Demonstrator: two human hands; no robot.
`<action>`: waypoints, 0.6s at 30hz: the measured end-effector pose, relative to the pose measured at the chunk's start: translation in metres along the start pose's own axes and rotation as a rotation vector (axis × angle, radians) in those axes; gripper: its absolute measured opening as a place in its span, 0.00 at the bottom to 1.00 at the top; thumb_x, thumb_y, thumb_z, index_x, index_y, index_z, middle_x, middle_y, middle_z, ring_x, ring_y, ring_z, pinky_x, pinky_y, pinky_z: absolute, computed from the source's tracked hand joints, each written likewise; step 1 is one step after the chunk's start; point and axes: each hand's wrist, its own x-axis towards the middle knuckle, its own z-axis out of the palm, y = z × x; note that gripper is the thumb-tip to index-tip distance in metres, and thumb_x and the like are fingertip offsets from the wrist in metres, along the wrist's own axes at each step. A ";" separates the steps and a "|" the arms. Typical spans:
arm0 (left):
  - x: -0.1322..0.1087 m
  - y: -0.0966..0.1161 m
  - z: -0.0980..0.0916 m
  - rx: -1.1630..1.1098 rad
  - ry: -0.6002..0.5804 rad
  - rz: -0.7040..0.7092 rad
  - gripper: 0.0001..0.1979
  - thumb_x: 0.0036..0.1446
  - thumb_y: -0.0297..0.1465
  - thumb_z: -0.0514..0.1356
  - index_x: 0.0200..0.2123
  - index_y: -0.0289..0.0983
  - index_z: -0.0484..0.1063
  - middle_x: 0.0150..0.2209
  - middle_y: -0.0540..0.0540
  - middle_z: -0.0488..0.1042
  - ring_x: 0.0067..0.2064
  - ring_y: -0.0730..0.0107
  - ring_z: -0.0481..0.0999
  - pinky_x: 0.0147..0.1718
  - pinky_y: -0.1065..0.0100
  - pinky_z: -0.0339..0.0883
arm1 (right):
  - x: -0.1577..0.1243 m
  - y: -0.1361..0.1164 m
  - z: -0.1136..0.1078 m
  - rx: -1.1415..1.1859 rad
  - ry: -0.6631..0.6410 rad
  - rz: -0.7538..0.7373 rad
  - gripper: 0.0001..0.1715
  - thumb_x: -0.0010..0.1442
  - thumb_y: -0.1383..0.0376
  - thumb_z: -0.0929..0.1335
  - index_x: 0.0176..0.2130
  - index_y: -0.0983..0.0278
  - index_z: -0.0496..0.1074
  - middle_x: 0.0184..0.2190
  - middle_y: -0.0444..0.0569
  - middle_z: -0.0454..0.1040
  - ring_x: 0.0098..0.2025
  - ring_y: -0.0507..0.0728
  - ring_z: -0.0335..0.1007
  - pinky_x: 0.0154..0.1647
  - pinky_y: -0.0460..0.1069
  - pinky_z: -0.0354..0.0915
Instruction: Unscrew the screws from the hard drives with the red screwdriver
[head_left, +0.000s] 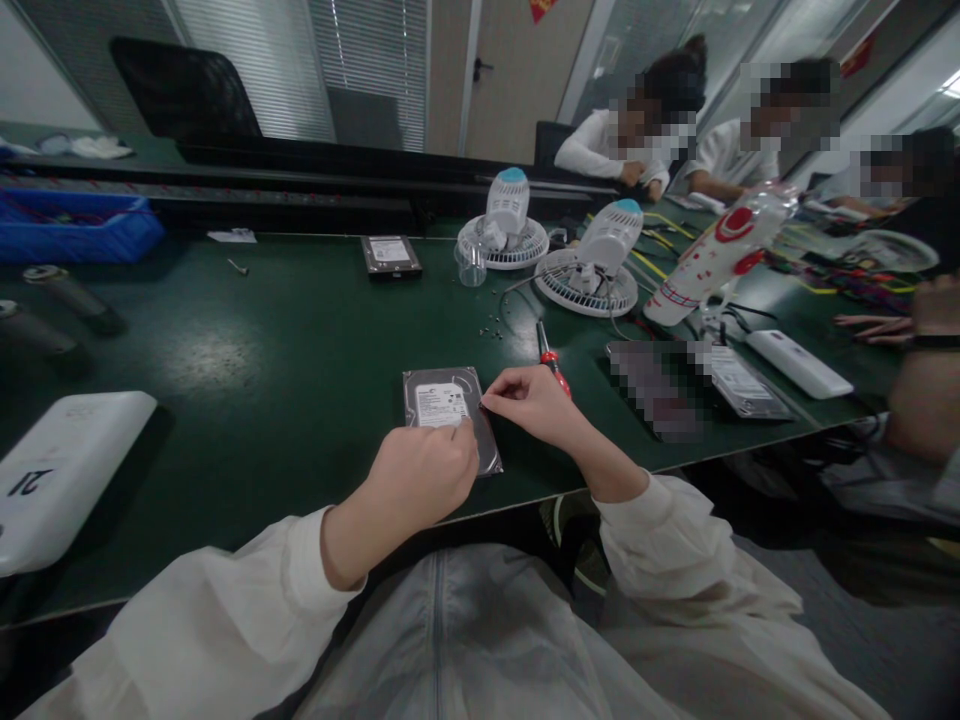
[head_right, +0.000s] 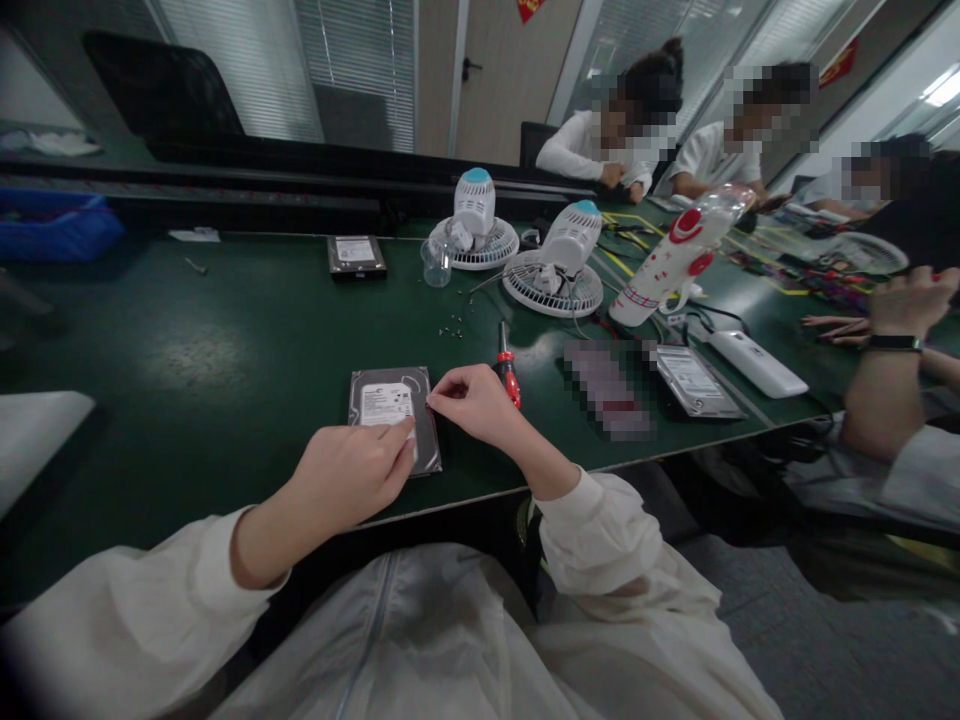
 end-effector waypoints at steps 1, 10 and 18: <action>0.000 0.000 -0.001 0.001 -0.003 -0.003 0.17 0.68 0.29 0.50 0.44 0.32 0.79 0.30 0.37 0.81 0.27 0.58 0.81 0.21 0.67 0.66 | 0.000 0.000 0.001 -0.009 0.002 -0.003 0.10 0.52 0.62 0.73 0.26 0.68 0.78 0.23 0.48 0.78 0.25 0.50 0.69 0.26 0.45 0.62; -0.001 0.000 0.000 -0.021 0.009 -0.020 0.16 0.67 0.31 0.51 0.43 0.32 0.79 0.29 0.38 0.80 0.26 0.58 0.81 0.22 0.67 0.64 | 0.000 -0.001 0.001 -0.077 0.000 -0.009 0.08 0.51 0.65 0.72 0.24 0.67 0.77 0.21 0.46 0.76 0.24 0.49 0.67 0.25 0.45 0.59; -0.001 0.000 0.000 -0.006 0.015 -0.007 0.18 0.68 0.30 0.50 0.47 0.31 0.79 0.30 0.37 0.82 0.27 0.58 0.81 0.22 0.66 0.66 | 0.001 -0.001 -0.002 -0.063 -0.029 0.002 0.07 0.51 0.66 0.72 0.25 0.68 0.77 0.21 0.46 0.76 0.24 0.49 0.67 0.24 0.44 0.60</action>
